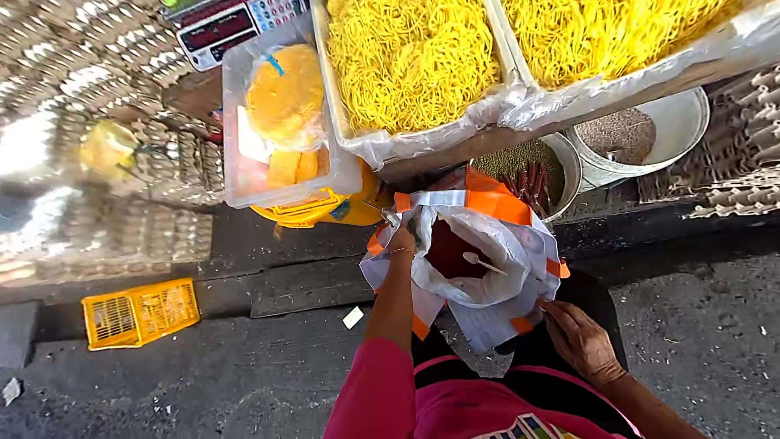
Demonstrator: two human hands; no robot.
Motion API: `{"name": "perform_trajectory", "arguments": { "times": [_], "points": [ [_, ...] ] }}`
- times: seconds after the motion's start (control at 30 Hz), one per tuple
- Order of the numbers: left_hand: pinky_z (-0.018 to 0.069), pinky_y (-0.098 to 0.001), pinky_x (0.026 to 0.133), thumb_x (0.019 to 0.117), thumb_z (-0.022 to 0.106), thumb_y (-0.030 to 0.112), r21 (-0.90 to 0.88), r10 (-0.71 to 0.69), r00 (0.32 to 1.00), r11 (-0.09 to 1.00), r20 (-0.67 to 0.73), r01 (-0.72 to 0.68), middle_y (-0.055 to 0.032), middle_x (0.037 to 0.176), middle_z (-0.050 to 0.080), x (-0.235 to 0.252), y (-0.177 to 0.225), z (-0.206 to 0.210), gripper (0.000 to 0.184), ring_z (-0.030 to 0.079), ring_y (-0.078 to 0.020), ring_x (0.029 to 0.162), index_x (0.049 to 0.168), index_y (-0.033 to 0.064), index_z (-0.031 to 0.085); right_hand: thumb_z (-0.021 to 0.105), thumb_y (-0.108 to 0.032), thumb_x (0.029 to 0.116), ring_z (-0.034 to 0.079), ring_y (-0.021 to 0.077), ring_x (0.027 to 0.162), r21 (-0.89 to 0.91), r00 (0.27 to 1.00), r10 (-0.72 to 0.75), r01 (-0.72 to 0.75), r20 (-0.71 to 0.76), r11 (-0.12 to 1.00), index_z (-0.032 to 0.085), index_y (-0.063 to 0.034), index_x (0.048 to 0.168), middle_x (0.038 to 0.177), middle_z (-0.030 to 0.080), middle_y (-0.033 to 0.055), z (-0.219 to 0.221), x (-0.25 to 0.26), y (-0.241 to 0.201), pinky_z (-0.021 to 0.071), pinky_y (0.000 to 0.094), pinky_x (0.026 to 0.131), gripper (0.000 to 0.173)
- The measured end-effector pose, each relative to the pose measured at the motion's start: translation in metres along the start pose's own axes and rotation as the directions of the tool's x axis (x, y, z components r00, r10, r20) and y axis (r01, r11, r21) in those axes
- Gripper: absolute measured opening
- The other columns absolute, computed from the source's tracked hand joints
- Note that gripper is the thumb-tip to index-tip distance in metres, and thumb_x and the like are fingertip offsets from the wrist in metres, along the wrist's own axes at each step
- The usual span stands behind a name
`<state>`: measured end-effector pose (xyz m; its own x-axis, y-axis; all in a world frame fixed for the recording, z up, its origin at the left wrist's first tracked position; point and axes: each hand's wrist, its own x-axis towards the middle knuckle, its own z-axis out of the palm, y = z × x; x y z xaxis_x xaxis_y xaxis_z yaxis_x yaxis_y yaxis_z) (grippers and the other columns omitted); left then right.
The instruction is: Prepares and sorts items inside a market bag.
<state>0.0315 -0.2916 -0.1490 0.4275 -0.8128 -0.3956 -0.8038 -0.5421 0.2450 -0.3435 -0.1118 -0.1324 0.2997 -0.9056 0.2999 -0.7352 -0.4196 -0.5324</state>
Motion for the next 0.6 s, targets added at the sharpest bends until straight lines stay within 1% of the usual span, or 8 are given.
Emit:
{"name": "perform_trajectory", "arguments": {
  "times": [0.1, 0.17, 0.27, 0.3, 0.37, 0.43, 0.5, 0.6],
  "points": [
    [0.0442, -0.061, 0.107, 0.1087, 0.046, 0.027, -0.002, -0.017, 0.998, 1.0, 0.053, 0.017, -0.0255, 0.141, 0.057, 0.008, 0.002, 0.001, 0.049, 0.057, -0.043, 0.129, 0.153, 0.0058, 0.043, 0.05, -0.016, 0.0986, 0.074, 0.0304, 0.094, 0.0, 1.0, -0.003, 0.003, -0.005, 1.0, 0.075, -0.0021, 0.113, 0.104, 0.075, 0.0182, -0.001, 0.0, 0.0, 0.0602, 0.0378, 0.082, 0.032],
    [0.0439, -0.0624, 0.106, 0.1098, 0.042, 0.03, 0.007, -0.059, 0.995, 0.998, 0.076, 0.059, -0.0261, 0.142, 0.057, 0.016, -0.001, 0.013, 0.05, 0.057, -0.0438, 0.129, 0.155, 0.0078, 0.041, 0.05, -0.017, 0.0985, 0.074, 0.0306, 0.094, -0.004, 1.0, 0.006, -0.006, -0.001, 1.0, 0.075, -0.0022, 0.113, 0.105, 0.075, 0.018, -0.003, -0.001, -0.001, 0.0603, 0.0379, 0.082, 0.033],
    [0.0444, -0.0595, 0.108, 0.1076, 0.047, 0.027, 0.016, -0.132, 0.99, 0.991, 0.04, 0.132, -0.0232, 0.139, 0.06, 0.021, 0.002, 0.008, 0.043, 0.058, -0.0402, 0.13, 0.146, 0.0094, 0.053, 0.05, -0.017, 0.0977, 0.074, 0.0309, 0.093, -0.012, 1.0, 0.005, -0.005, -0.008, 1.0, 0.076, -0.0013, 0.112, 0.104, 0.075, 0.0189, -0.003, 0.003, -0.004, 0.0602, 0.0376, 0.082, 0.033],
    [0.0432, -0.0583, 0.109, 0.1071, 0.048, 0.027, 0.022, -0.157, 0.987, 0.987, 0.041, 0.157, -0.0221, 0.14, 0.06, 0.023, 0.004, 0.006, 0.042, 0.056, -0.0387, 0.132, 0.145, 0.0096, 0.055, 0.051, -0.016, 0.0977, 0.074, 0.0313, 0.092, -0.012, 1.0, 0.01, -0.01, -0.003, 1.0, 0.076, -0.0004, 0.111, 0.103, 0.074, 0.0196, -0.004, 0.005, -0.005, 0.06, 0.0378, 0.082, 0.032],
    [0.0406, -0.0565, 0.113, 0.107, 0.047, 0.028, 0.046, -0.176, 0.983, 0.984, 0.047, 0.174, -0.0209, 0.143, 0.058, 0.028, 0.004, 0.008, 0.043, 0.054, -0.0363, 0.135, 0.144, 0.0093, 0.056, 0.053, -0.015, 0.0974, 0.074, 0.0326, 0.092, -0.009, 0.999, 0.033, -0.033, 0.02, 0.999, 0.076, 0.0007, 0.111, 0.103, 0.074, 0.0207, -0.006, 0.006, -0.007, 0.0602, 0.0395, 0.082, 0.031],
    [0.0396, -0.0554, 0.114, 0.1065, 0.047, 0.025, 0.072, -0.162, 0.985, 0.985, 0.052, 0.158, -0.0202, 0.145, 0.056, 0.03, 0.005, 0.008, 0.043, 0.052, -0.0354, 0.137, 0.146, 0.0085, 0.054, 0.052, -0.016, 0.0972, 0.074, 0.032, 0.091, -0.02, 0.999, 0.032, -0.032, 0.024, 0.999, 0.076, -0.0001, 0.111, 0.102, 0.075, 0.02, -0.006, 0.003, -0.005, 0.06, 0.039, 0.082, 0.032],
    [0.0421, -0.055, 0.112, 0.1059, 0.049, 0.023, 0.072, -0.152, 0.988, 0.986, 0.028, 0.149, -0.0194, 0.142, 0.059, 0.034, 0.003, 0.009, 0.041, 0.055, -0.0353, 0.134, 0.143, 0.0089, 0.057, 0.052, -0.017, 0.0971, 0.074, 0.0309, 0.091, -0.028, 1.0, 0.021, -0.021, 0.018, 0.999, 0.076, -0.0013, 0.111, 0.102, 0.075, 0.0187, -0.004, 0.001, -0.002, 0.06, 0.0381, 0.082, 0.032],
    [0.0451, -0.0572, 0.107, 0.1067, 0.048, 0.028, 0.068, -0.176, 0.984, 0.982, 0.015, 0.175, -0.0186, 0.135, 0.064, 0.034, 0.001, 0.009, 0.038, 0.06, -0.0357, 0.127, 0.138, 0.0112, 0.062, 0.051, -0.018, 0.097, 0.075, 0.0299, 0.091, -0.037, 1.0, 0.015, -0.015, 0.018, 0.999, 0.077, -0.0017, 0.109, 0.101, 0.075, 0.0179, -0.002, 0.001, 0.0, 0.0602, 0.0383, 0.081, 0.033]
  ]
}}
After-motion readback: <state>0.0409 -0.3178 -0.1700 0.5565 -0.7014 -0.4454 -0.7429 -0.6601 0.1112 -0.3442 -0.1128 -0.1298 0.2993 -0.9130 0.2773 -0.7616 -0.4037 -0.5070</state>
